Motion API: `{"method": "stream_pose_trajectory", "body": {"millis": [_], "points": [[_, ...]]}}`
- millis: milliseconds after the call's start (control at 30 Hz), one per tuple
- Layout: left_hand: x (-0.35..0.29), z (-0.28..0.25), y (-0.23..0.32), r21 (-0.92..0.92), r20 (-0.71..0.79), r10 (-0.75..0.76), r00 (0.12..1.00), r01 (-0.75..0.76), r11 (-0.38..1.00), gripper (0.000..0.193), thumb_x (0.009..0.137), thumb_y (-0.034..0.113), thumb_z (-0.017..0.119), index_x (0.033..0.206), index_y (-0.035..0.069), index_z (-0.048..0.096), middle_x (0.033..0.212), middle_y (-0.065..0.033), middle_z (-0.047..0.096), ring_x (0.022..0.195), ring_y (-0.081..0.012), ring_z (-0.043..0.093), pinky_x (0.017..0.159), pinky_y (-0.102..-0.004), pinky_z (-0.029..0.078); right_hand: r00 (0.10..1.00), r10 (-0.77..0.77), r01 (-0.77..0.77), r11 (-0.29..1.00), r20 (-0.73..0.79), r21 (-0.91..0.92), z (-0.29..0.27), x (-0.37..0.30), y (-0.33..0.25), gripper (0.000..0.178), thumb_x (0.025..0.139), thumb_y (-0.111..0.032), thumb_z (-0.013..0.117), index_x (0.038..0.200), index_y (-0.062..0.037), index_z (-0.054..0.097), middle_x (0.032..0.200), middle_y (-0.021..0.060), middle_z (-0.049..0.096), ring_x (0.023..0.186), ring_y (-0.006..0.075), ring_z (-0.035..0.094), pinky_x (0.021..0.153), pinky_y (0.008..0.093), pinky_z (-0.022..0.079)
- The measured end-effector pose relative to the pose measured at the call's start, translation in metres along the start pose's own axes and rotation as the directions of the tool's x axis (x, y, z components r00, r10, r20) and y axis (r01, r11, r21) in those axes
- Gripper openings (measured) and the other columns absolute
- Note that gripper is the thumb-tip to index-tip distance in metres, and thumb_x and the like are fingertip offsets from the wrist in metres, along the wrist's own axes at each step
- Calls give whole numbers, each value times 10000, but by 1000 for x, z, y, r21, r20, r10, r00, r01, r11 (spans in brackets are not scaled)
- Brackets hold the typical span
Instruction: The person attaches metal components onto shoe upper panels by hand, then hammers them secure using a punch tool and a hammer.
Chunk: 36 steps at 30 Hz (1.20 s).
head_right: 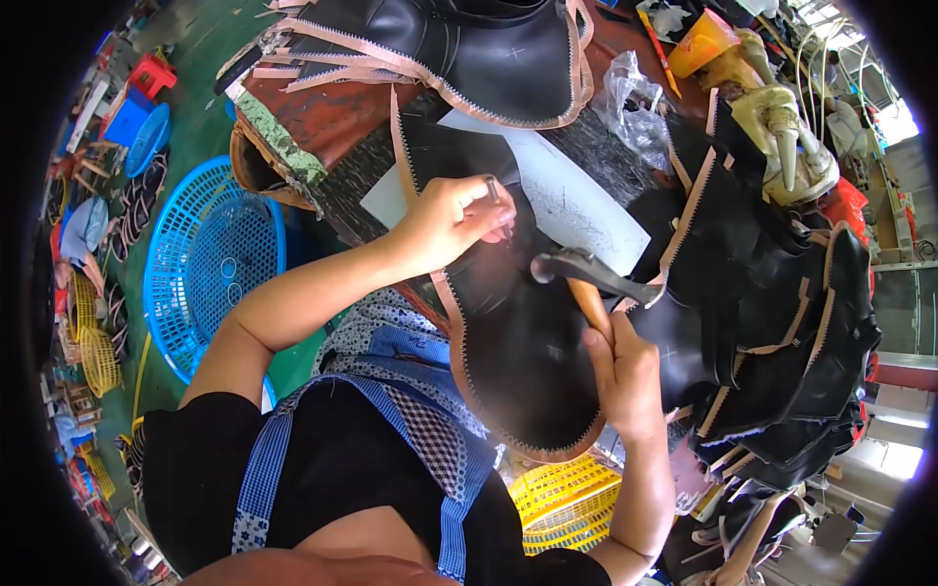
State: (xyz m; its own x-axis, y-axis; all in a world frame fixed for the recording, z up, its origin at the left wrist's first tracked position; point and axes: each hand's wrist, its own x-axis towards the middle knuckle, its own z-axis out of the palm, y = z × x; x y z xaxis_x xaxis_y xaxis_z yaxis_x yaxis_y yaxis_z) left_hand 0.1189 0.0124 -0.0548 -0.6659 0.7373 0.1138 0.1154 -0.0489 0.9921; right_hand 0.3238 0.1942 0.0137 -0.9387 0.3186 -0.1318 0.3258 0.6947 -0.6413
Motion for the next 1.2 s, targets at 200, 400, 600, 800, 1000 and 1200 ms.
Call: {"method": "stream_pose_trajectory", "body": {"millis": [200, 400, 600, 800, 1000, 1200], "points": [[0, 1, -1, 0, -4, 7, 1000, -7, 1000, 149, 968, 97, 598, 1001, -44, 634, 861, -84, 681, 793, -124, 677, 752, -267, 576, 997, -76, 75, 994, -15, -78, 6, 16, -6, 216, 948, -122, 611, 816, 15, 508, 616, 224, 513, 526, 393, 507, 497, 394, 396], [0, 0, -1, -4, -6, 7, 1000, -7, 1000, 137, 965, 84, 594, 982, -46, 634, 860, -81, 682, 789, -124, 679, 751, -267, 577, 998, -60, 63, 993, 28, -96, 3, 17, -6, 225, 950, -131, 611, 813, 13, 507, 610, 215, 514, 514, 383, 481, 497, 396, 392], [2, -2, -1, 94, 28, 37, 999, -40, 995, 121, 961, 74, 595, 936, -41, 624, 823, -64, 678, 783, -112, 674, 736, -256, 566, 996, -83, 84, 996, 23, -24, -7, 20, 10, 280, 970, -205, 605, 813, 11, 519, 559, 132, 486, 473, 223, 480, 482, 348, 375], [1, 1, 4, 331, 38, 271, 962, -268, 905, 67, 895, 25, 647, 894, -34, 613, 781, -111, 672, 709, -175, 676, 657, -295, 521, 931, -216, 312, 889, -294, 336, -36, 15, -32, 563, 966, -561, 503, 796, -24, 527, 546, -31, 421, 446, 44, 392, 400, 218, 295], [-1, 10, 5, 549, 112, 439, 891, -424, 720, 109, 835, 58, 687, 871, 0, 603, 762, -128, 607, 711, -341, 627, 622, -432, 486, 802, -287, 585, 555, -523, 592, -35, 8, -40, 504, 949, -473, 590, 804, 5, 527, 560, 43, 436, 458, 105, 415, 426, 259, 346], [-6, 0, -8, 56, 33, 29, 999, -31, 998, 150, 977, 82, 561, 1051, -36, 618, 943, -101, 689, 864, -159, 683, 775, -276, 557, 997, -2, 28, 946, -81, 323, -6, 10, -5, 335, 1013, -291, 523, 894, 18, 576, 587, -14, 494, 527, 59, 433, 483, 249, 346]]}}
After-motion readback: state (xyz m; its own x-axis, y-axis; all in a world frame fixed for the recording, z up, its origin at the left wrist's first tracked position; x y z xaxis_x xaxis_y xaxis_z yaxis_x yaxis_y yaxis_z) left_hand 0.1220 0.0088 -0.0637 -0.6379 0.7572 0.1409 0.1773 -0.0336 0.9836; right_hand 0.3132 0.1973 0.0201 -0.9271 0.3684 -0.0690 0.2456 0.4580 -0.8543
